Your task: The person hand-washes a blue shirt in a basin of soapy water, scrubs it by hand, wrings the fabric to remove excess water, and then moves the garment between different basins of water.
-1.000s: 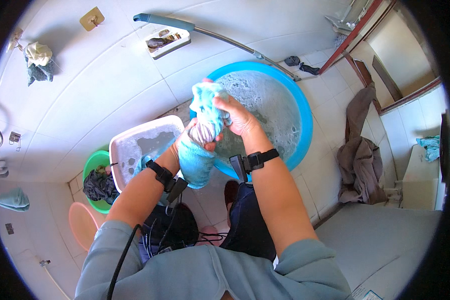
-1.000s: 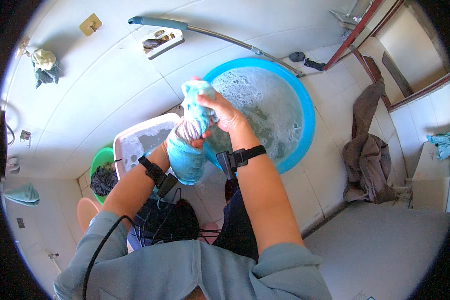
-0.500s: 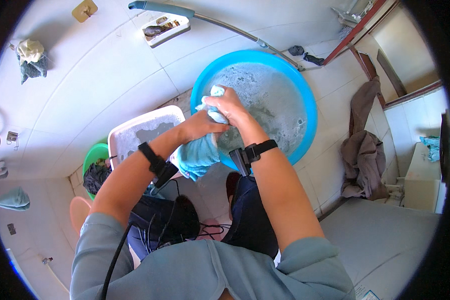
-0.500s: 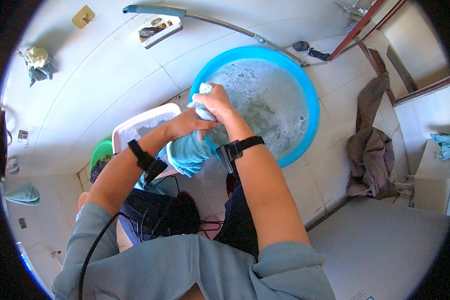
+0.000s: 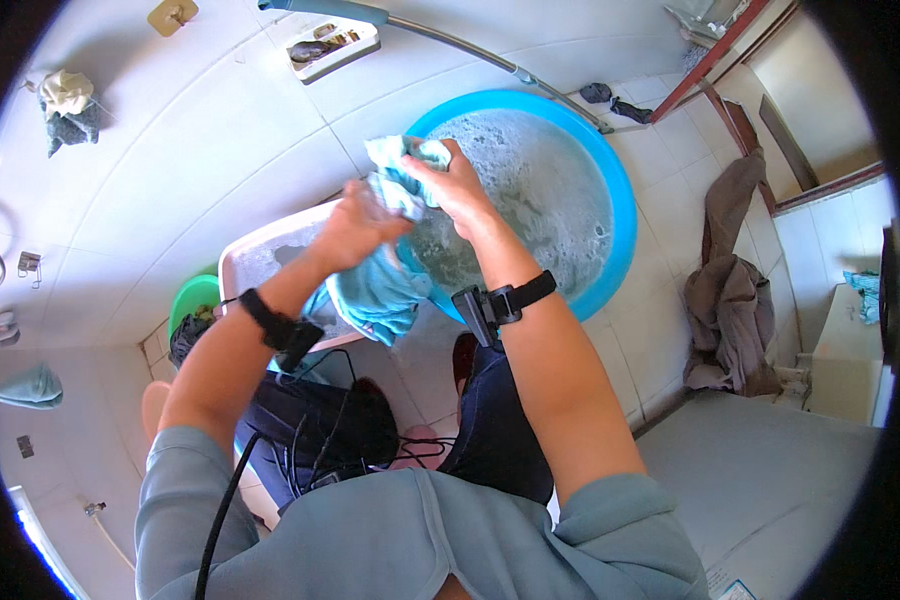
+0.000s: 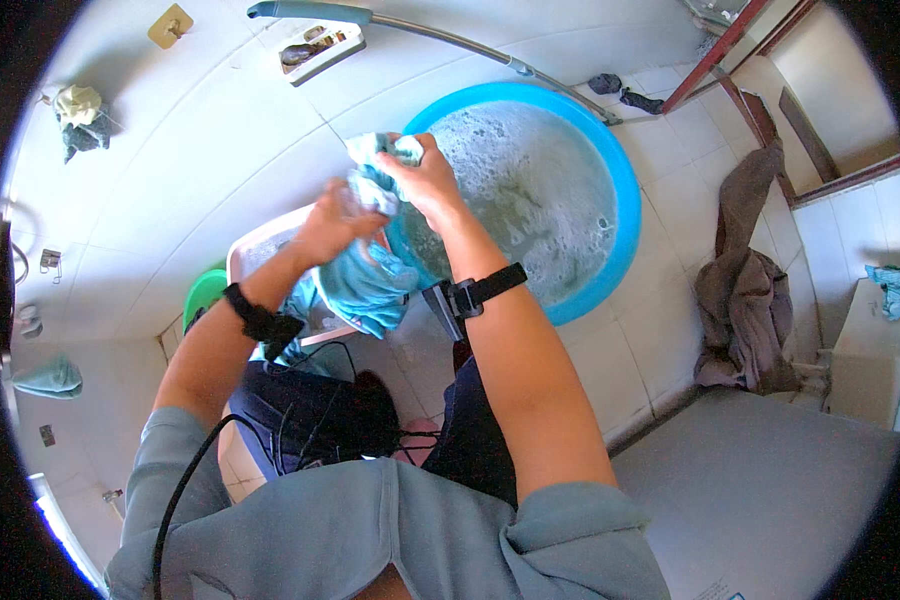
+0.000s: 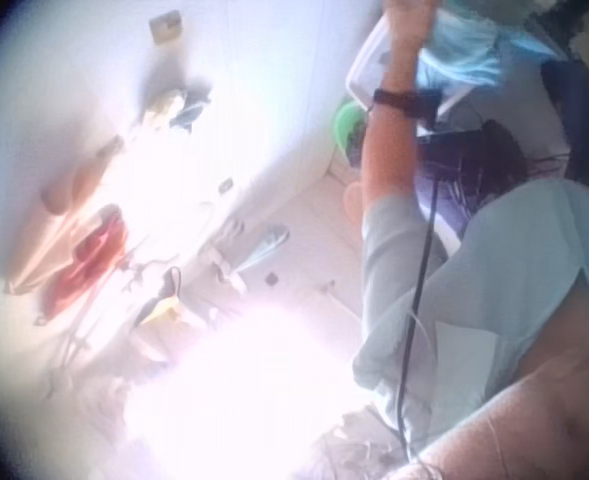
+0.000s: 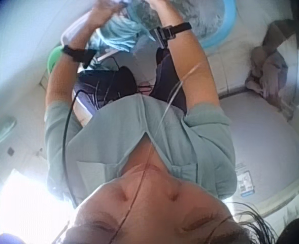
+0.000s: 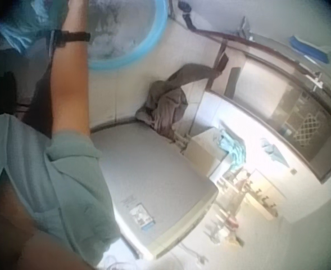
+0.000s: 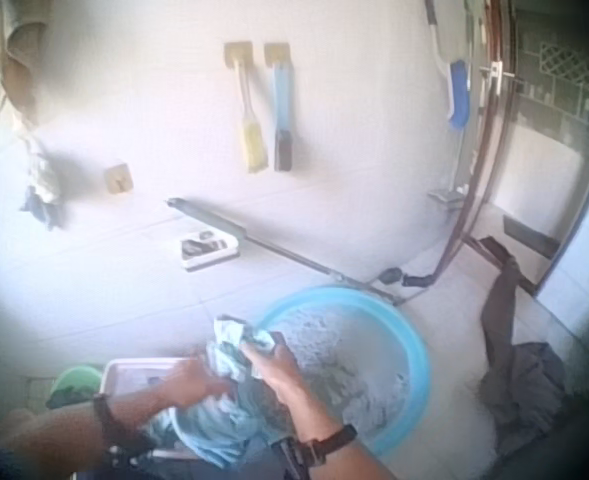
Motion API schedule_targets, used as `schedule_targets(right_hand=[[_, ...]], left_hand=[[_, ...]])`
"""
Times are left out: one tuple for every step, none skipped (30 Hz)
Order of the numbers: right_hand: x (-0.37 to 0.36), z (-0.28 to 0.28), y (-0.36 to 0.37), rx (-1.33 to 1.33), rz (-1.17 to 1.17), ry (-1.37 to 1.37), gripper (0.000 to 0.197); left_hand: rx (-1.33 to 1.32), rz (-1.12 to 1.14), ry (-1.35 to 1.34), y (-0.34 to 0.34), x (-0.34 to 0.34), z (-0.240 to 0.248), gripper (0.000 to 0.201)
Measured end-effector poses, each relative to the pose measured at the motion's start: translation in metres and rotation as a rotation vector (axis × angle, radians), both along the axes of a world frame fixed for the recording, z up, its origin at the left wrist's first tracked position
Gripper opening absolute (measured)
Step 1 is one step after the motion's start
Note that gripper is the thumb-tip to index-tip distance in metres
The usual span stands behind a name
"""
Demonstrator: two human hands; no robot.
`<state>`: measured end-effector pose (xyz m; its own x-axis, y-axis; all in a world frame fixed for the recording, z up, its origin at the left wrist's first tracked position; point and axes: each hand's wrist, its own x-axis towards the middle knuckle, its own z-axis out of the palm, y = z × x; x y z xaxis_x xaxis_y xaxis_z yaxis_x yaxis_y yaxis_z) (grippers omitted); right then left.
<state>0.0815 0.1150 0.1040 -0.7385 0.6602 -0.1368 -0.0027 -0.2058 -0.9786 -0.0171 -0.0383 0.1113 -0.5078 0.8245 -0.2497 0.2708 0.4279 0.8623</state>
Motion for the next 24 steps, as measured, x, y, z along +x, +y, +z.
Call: schedule_targets(right_hand=[[-0.001,0.006,-0.004,-0.007,0.026,-0.140,0.058],[0.000,0.001,-0.005,-0.002,0.024,-0.136,0.058],[0.003,-0.009,-0.006,0.118,0.161,-0.264,0.060],[0.005,-0.020,-0.005,0.238,0.297,-0.393,0.061],[0.000,0.001,-0.020,0.203,0.646,-0.438,0.067],[0.001,-0.013,-0.029,0.293,0.855,-0.191,0.076],[0.002,-0.051,-0.033,0.492,0.871,-0.155,0.092],[-0.009,-0.031,-0.069,0.643,0.948,-0.222,0.106],[-0.011,-0.036,-0.094,0.654,0.904,-0.132,0.106],[-0.018,-0.011,-0.123,0.450,0.965,-0.112,0.096],[-0.015,-0.016,-0.138,0.190,0.881,-0.107,0.091],[-0.014,-0.020,-0.149,-0.072,0.792,-0.098,0.085],[-0.014,-0.025,-0.152,-0.107,0.788,-0.127,0.078],[-0.016,-0.027,-0.153,-0.131,0.822,-0.166,0.074],[-0.021,-0.030,-0.155,-0.132,0.834,-0.147,0.073],[-0.026,-0.033,-0.159,-0.133,0.848,-0.129,0.072],[-0.031,-0.028,-0.168,-0.135,0.861,-0.160,0.067],[-0.034,-0.019,-0.177,-0.136,0.875,-0.193,0.063],[-0.037,-0.010,-0.188,-0.092,0.876,-0.187,0.051],[-0.043,-0.038,-0.174,-0.001,0.828,-0.380,0.045],[-0.047,-0.048,-0.181,0.097,0.762,-0.292,0.047],[-0.050,-0.056,-0.188,0.189,0.696,-0.201,0.050],[-0.054,-0.074,-0.180,0.270,0.632,-0.188,0.046],[-0.057,-0.086,-0.170,0.347,0.569,-0.176,0.043]], left_hand=[[0.005,0.067,0.065,-0.017,-0.014,0.009,0.074],[0.020,0.121,0.123,-0.028,-0.024,0.018,0.070],[0.006,0.147,0.196,-0.036,-0.029,0.030,0.071],[-0.008,0.173,0.268,-0.043,-0.033,0.041,0.072],[-0.035,0.227,0.357,-0.062,-0.038,0.059,0.072],[-0.025,0.242,0.371,-0.066,-0.037,0.067,0.076],[-0.045,0.269,0.355,-0.055,-0.028,0.069,0.078],[-0.114,0.363,0.368,-0.076,-0.035,0.070,0.080],[-0.076,0.360,0.323,-0.084,-0.038,0.060,0.079],[-0.055,0.383,0.291,-0.107,-0.049,0.048,0.079],[-0.113,0.388,0.275,-0.104,-0.039,0.042,0.074],[-0.095,0.361,0.123,-0.104,-0.027,0.044,0.075],[-0.135,0.383,0.106,-0.104,-0.015,0.046,0.073],[-0.178,0.412,0.091,-0.108,-0.006,0.055,0.070],[-0.198,0.467,0.060,-0.120,-0.011,0.049,0.065],[-0.193,0.498,0.071,-0.137,-0.015,0.043,0.065],[-0.219,0.522,0.038,-0.160,-0.021,0.035,0.063],[-0.243,0.547,0.002,-0.184,-0.024,0.033,0.061],[-0.186,0.523,-0.057,-0.213,-0.025,0.033,0.056],[-0.116,0.511,-0.128,-0.203,-0.012,0.043,0.056],[-0.130,0.531,-0.153,-0.218,-0.010,0.049,0.054],[-0.144,0.553,-0.180,-0.235,-0.008,0.053,0.052],[-0.126,0.555,-0.180,-0.239,-0.005,0.055,0.052],[-0.096,0.558,-0.169,-0.245,-0.002,0.055,0.051]])
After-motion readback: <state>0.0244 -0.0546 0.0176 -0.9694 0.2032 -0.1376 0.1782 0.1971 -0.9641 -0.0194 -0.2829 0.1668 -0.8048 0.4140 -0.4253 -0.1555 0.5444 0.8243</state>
